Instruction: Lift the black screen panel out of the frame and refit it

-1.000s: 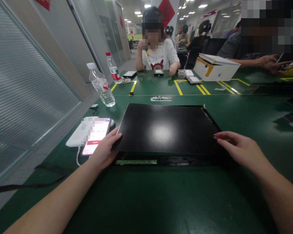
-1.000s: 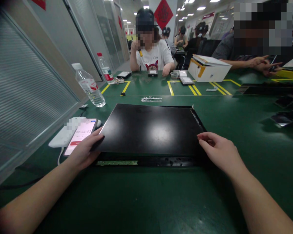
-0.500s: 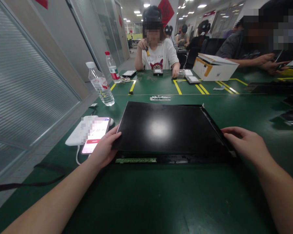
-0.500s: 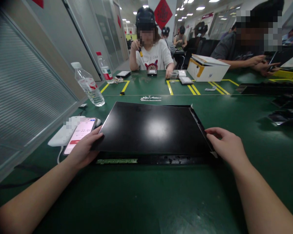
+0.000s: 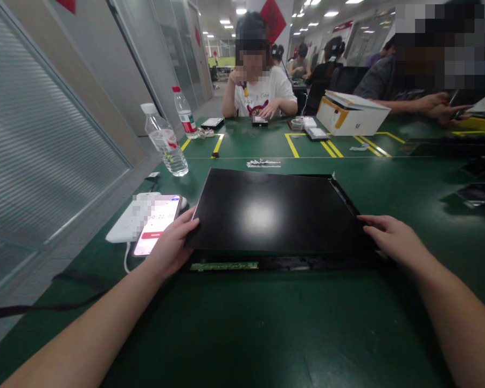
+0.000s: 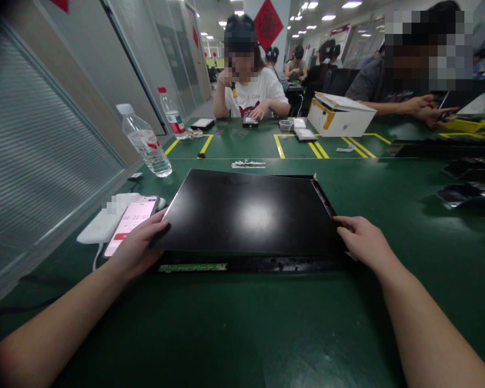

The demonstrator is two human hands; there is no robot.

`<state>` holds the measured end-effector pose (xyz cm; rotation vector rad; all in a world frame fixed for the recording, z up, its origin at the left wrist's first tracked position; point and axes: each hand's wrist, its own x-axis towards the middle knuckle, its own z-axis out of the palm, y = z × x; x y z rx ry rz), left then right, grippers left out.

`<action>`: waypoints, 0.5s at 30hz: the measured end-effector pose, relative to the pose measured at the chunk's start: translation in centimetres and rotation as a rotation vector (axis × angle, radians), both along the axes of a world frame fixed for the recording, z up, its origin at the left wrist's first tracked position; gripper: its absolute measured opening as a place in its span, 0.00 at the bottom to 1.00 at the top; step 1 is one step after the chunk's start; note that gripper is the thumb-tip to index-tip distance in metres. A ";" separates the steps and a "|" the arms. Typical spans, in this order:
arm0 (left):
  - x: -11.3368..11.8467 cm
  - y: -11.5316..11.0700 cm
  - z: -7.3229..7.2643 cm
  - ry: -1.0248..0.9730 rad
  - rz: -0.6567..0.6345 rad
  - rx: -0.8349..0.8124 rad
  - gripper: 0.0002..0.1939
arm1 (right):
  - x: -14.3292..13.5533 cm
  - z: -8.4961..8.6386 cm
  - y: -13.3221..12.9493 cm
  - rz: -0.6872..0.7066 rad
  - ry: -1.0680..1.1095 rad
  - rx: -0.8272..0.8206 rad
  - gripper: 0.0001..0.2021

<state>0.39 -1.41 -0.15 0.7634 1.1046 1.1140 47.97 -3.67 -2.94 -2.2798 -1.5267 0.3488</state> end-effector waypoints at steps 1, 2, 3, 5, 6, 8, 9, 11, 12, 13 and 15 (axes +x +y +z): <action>0.1 0.0 0.1 0.005 0.011 -0.006 0.31 | 0.0 0.0 0.0 0.009 -0.006 0.004 0.20; 0.1 0.0 0.2 0.006 0.020 -0.015 0.31 | 0.0 0.0 0.0 0.017 -0.012 0.006 0.20; 0.2 0.0 0.2 0.005 0.025 -0.023 0.30 | 0.0 0.0 0.0 0.023 -0.019 0.007 0.19; 0.2 0.0 0.3 0.009 0.031 -0.037 0.29 | 0.1 0.0 0.0 0.028 -0.028 -0.002 0.19; 0.3 0.0 0.3 0.015 0.034 -0.042 0.29 | 0.1 0.0 0.0 0.029 -0.029 -0.006 0.19; 0.2 0.0 0.3 0.034 0.038 -0.044 0.27 | 0.2 -0.1 0.1 0.029 -0.032 -0.007 0.19; 0.2 0.0 0.3 0.042 0.036 -0.043 0.26 | 0.3 -0.1 0.1 0.029 -0.033 -0.003 0.19; 0.2 -0.1 0.2 0.050 0.029 -0.038 0.25 | 0.4 -0.3 0.1 0.032 -0.037 0.006 0.19; 0.2 -0.1 0.2 0.051 0.023 -0.038 0.25 | 0.5 -0.3 0.0 0.035 -0.039 0.013 0.19; 0.2 -0.1 0.2 0.051 0.015 -0.038 0.25 | 0.5 -0.4 0.0 0.040 -0.042 0.020 0.19; 0.2 -0.2 0.2 0.050 -0.005 -0.034 0.26 | 0.5 -0.4 0.0 0.050 -0.051 0.034 0.19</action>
